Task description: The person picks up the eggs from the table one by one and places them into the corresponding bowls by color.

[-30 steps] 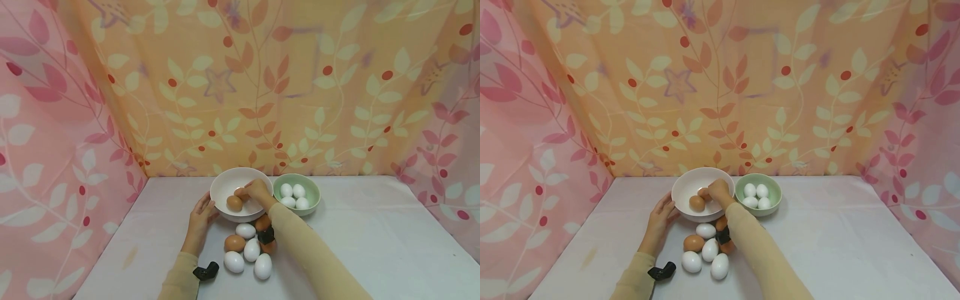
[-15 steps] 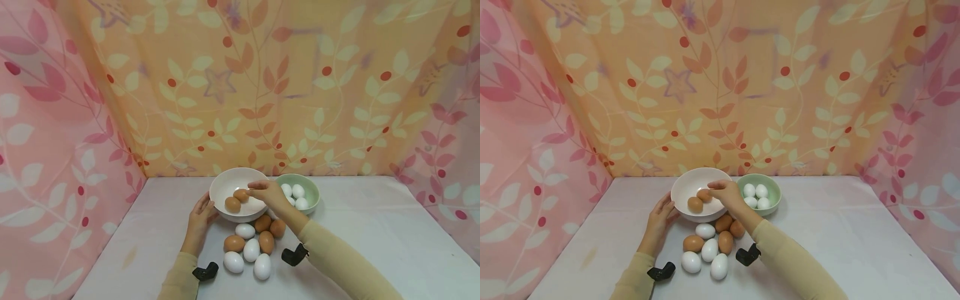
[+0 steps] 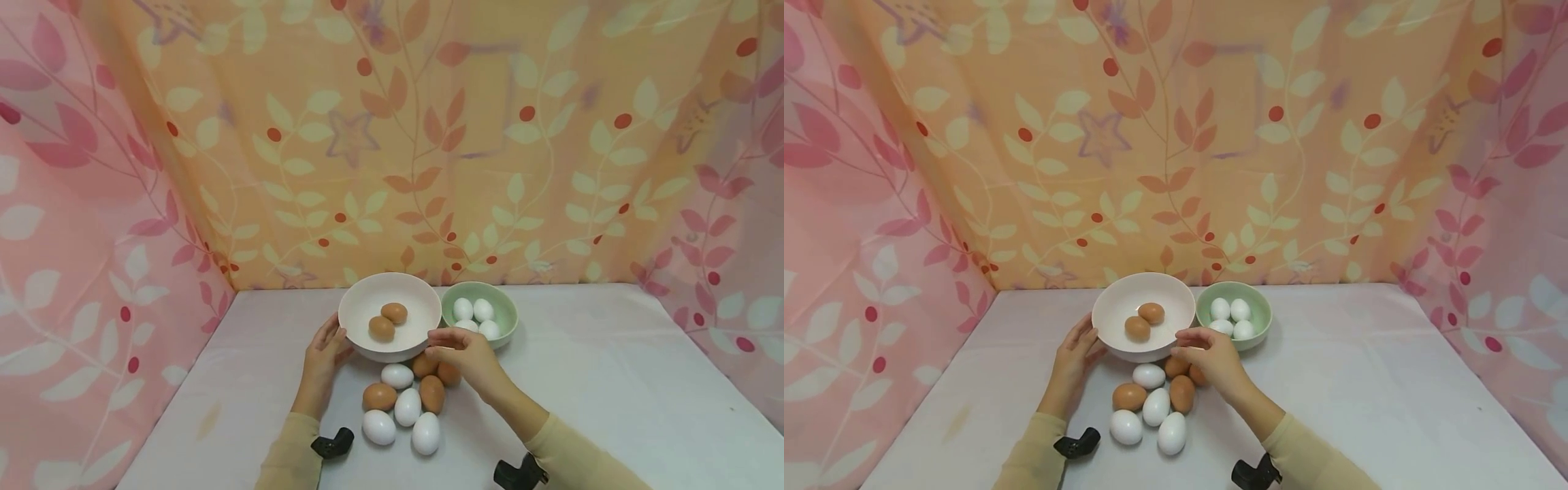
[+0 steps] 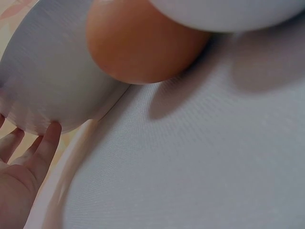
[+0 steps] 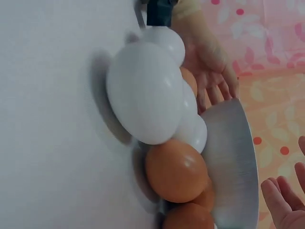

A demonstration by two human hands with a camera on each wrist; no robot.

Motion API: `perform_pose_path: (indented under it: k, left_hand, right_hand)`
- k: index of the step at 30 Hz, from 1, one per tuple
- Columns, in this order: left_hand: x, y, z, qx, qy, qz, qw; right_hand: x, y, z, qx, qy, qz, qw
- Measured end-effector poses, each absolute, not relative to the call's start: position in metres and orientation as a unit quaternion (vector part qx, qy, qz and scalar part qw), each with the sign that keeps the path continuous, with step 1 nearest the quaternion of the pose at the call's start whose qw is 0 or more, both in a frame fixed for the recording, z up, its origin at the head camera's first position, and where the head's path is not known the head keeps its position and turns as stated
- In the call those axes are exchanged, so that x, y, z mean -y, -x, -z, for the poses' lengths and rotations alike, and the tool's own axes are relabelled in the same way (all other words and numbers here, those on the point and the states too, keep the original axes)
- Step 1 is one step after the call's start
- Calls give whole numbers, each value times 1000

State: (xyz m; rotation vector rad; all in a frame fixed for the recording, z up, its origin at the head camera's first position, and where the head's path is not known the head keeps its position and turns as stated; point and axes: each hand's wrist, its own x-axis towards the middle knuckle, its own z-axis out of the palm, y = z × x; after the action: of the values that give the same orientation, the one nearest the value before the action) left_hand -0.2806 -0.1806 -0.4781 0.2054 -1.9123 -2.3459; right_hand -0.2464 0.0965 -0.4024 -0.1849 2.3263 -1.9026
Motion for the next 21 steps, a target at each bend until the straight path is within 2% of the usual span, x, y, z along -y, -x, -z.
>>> perform_pose_path:
  k: [9, 21]
  left_hand:
    - [179, 280, 477, 632, -71, 770, 52]
    - [179, 282, 478, 628, -73, 773, 57]
  right_hand:
    - [-108, 217, 415, -769, 51, 633, 67]
    - [-118, 200, 424, -797, 34, 601, 55]
